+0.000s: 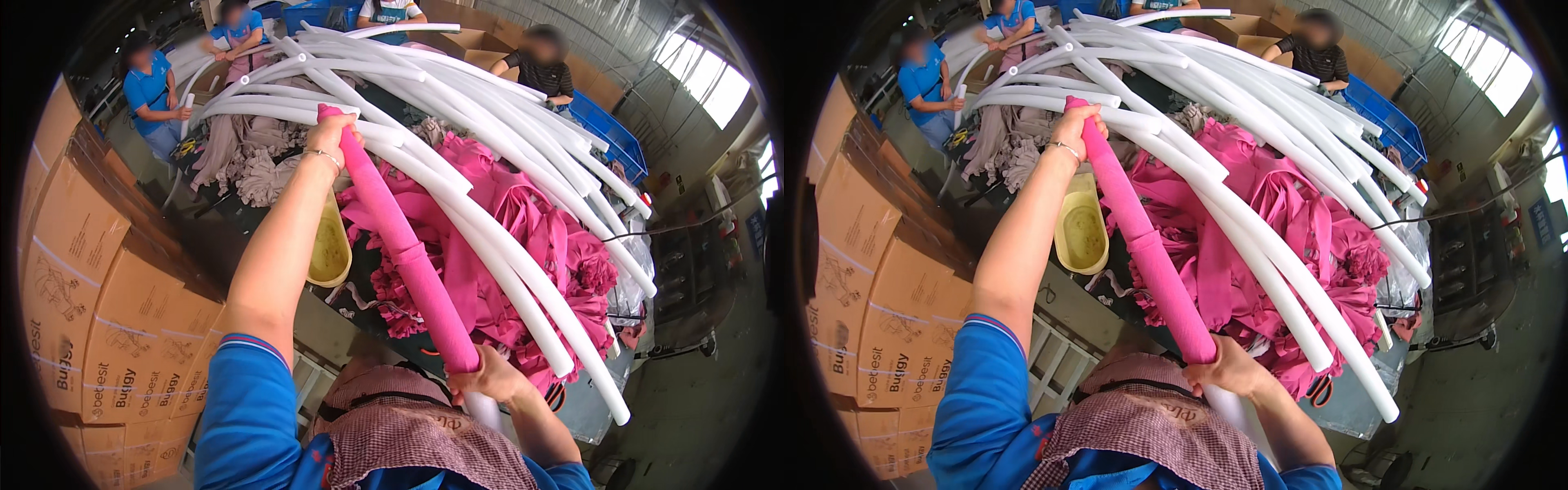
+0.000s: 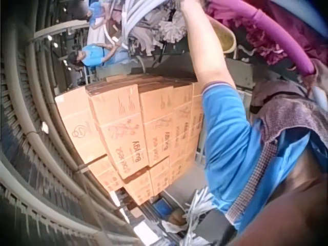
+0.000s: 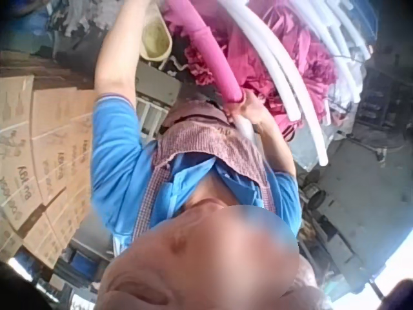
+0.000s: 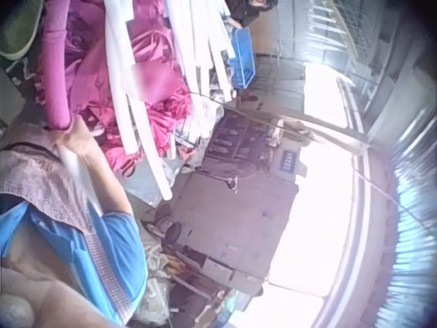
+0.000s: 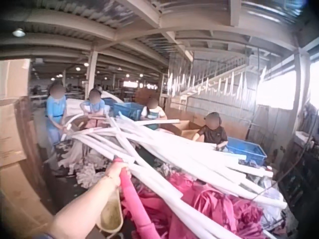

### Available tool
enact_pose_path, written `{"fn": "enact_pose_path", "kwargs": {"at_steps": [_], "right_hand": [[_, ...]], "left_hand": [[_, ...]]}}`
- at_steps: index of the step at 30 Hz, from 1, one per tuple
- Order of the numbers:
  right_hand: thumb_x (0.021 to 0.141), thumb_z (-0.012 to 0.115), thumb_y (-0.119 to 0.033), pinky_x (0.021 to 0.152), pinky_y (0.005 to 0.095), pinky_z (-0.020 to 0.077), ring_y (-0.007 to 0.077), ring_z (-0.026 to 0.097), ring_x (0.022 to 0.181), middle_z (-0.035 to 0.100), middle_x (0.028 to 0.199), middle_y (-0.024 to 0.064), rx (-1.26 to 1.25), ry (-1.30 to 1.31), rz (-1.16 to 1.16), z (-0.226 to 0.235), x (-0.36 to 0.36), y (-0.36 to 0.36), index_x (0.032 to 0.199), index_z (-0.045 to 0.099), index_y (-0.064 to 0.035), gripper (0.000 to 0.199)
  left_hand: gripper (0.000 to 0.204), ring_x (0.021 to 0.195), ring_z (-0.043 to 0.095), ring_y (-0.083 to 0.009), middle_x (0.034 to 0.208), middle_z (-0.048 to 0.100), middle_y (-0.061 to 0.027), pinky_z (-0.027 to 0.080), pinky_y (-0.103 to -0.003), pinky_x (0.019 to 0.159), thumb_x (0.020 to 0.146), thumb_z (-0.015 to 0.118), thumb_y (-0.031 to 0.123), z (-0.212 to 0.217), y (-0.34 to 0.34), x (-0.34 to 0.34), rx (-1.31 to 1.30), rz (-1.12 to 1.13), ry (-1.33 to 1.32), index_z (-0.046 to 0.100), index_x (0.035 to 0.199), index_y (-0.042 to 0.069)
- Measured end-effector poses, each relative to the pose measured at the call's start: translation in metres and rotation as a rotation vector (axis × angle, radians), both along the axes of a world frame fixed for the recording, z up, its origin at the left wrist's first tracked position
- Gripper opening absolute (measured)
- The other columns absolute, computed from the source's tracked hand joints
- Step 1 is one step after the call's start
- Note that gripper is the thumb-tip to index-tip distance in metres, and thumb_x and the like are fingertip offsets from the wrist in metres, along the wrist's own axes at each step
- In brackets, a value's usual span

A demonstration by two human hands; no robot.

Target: The person slides pink fabric strips onto white foam poles, trims the excess fabric with scissors, and places the finished mop heads into a blue basket. The process is repeated for multiple units.

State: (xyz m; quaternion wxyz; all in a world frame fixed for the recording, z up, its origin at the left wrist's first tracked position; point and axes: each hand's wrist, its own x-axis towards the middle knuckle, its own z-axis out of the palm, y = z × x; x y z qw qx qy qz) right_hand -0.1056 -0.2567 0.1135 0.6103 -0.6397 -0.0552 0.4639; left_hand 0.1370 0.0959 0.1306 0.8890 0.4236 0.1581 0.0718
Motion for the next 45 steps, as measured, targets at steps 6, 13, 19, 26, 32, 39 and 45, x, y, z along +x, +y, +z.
{"fn": "enact_pose_path", "kwargs": {"at_steps": [6,13,19,26,32,39,45], "right_hand": [[0.072,0.069,-0.008,0.056,0.0294,0.0504,0.0157,0.063,0.059,0.062,0.069,0.0106,-0.231,-0.414,-0.183,-0.027,0.046,0.028,0.093,0.054,0.0042,0.029],[0.07,0.07,-0.018,0.064,0.0421,0.0518,0.0345,0.065,0.072,0.062,0.072,0.0222,-0.524,-0.974,-0.173,-0.045,0.041,0.053,0.093,0.054,0.0066,0.037],[0.082,0.065,-0.007,0.049,0.0315,0.0523,0.0171,0.062,0.054,0.06,0.067,0.0093,0.211,0.039,-0.172,0.0,0.094,0.074,0.087,0.057,0.0026,0.014],[0.079,0.069,-0.005,0.055,0.0288,0.0532,0.0175,0.064,0.059,0.062,0.071,0.0092,0.129,0.122,0.135,-0.016,0.025,0.02,0.093,0.056,0.0042,0.021],[0.081,0.07,-0.018,0.053,0.0304,0.0543,0.018,0.064,0.059,0.063,0.073,0.0095,0.099,0.246,0.071,-0.019,0.056,0.06,0.087,0.059,0.004,0.025],[0.087,0.061,-0.013,0.056,0.0279,0.0528,0.0141,0.063,0.061,0.061,0.07,0.0071,0.089,0.223,0.275,-0.028,0.004,-0.008,0.091,0.058,0.0014,0.015],[0.082,0.068,-0.026,0.069,0.033,0.0504,0.0185,0.065,0.076,0.064,0.078,0.0126,-0.095,-0.296,0.075,-0.056,0.005,-0.022,0.097,0.06,0.003,0.033]], "left_hand": [[0.036,0.067,0.063,-0.0221,0.076,0.057,-0.0084,0.055,-0.038,0.068,0.078,0.069,0.008,-0.026,-0.103,-0.076,0.066,-0.25,-0.31,0.048,0.108,0.005],[0.026,0.046,0.057,-0.0235,0.07,0.057,-0.0103,0.05,-0.038,0.041,0.072,0.067,-0.001,-0.031,-0.094,-0.051,0.068,-0.081,-0.022,0.05,0.092,0.001],[0.016,0.056,0.059,-0.023,0.065,0.056,-0.0097,0.051,-0.037,0.052,0.077,0.066,0.011,-0.022,-0.112,-0.045,0.154,-0.24,-0.121,0.057,0.084,0.001],[0.016,0.055,0.053,-0.0207,0.064,0.052,-0.0066,0.048,-0.034,0.052,0.08,0.065,0.01,-0.006,0.021,-0.024,0.109,0.12,-0.001,0.05,0.077,0.003],[0.017,0.056,0.055,-0.0209,0.064,0.052,-0.0059,0.049,-0.033,0.054,0.079,0.067,0.01,-0.016,-0.019,-0.015,0.184,0.019,-0.053,0.051,0.079,0.004],[0.014,0.062,0.055,-0.023,0.068,0.053,-0.0074,0.05,-0.037,0.065,0.081,0.064,0.006,-0.044,0.127,-0.028,0.212,0.146,0.085,0.051,0.083,0.003],[0.033,0.08,0.061,-0.0212,0.089,0.062,-0.0096,0.051,-0.037,0.075,0.077,0.075,0.02,-0.039,0.116,-0.047,0.465,0.201,0.191,0.058,0.098,0.001]]}}
